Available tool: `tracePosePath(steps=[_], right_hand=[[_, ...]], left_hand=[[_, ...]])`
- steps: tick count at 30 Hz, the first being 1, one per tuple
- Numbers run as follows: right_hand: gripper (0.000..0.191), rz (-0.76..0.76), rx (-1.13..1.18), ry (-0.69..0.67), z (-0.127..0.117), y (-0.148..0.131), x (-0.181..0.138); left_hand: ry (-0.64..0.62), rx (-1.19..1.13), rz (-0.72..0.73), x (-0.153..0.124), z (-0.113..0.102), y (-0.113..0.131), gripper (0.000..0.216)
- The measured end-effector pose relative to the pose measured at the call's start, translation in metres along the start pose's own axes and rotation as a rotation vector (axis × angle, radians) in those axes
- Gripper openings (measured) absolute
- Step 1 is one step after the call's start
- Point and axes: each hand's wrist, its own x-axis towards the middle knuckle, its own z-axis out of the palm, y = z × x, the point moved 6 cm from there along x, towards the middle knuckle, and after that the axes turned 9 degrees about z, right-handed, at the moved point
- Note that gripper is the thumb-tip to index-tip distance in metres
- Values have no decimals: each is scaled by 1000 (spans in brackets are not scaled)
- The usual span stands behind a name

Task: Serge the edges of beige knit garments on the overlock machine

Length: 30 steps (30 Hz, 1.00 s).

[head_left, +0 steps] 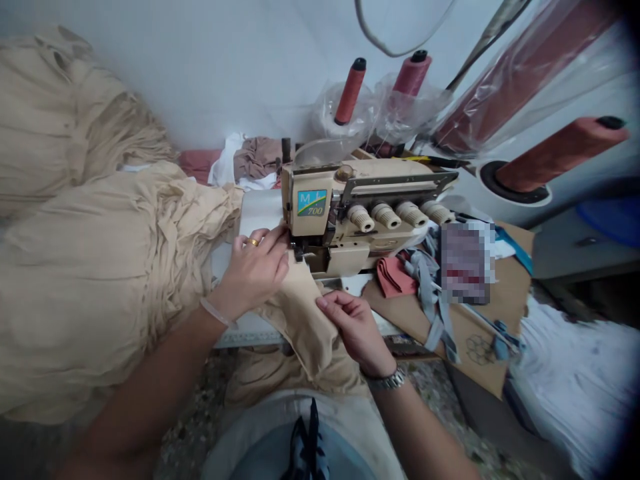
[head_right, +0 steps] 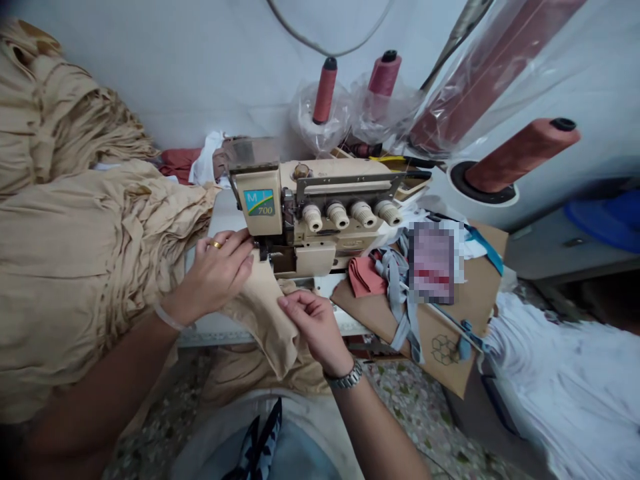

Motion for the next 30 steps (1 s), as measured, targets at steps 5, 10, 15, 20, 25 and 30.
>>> tracePosePath(steps=[5, 10, 15, 20, 25, 30], right_hand=[[35, -33, -53, -42, 8, -1, 4], [30, -21, -30, -92, 10, -6, 5], [33, 273, 166, -267, 22, 2, 4], [35, 365, 244, -286, 28, -1, 3], [29, 312, 171, -301, 17, -8, 1], [29, 303, 53, -311, 10, -9, 2]], left_hand=[[-42, -41, 28, 29, 5, -38, 35], [401, -152, -143, -17, -36, -34, 28], [-46, -1279, -568, -108, 34, 27, 18], [32, -2257, -861, -115, 88, 65, 41], [-123, -2637, -842, -105, 86, 86, 65], [-113, -2602, -953, -122, 85, 86, 63]])
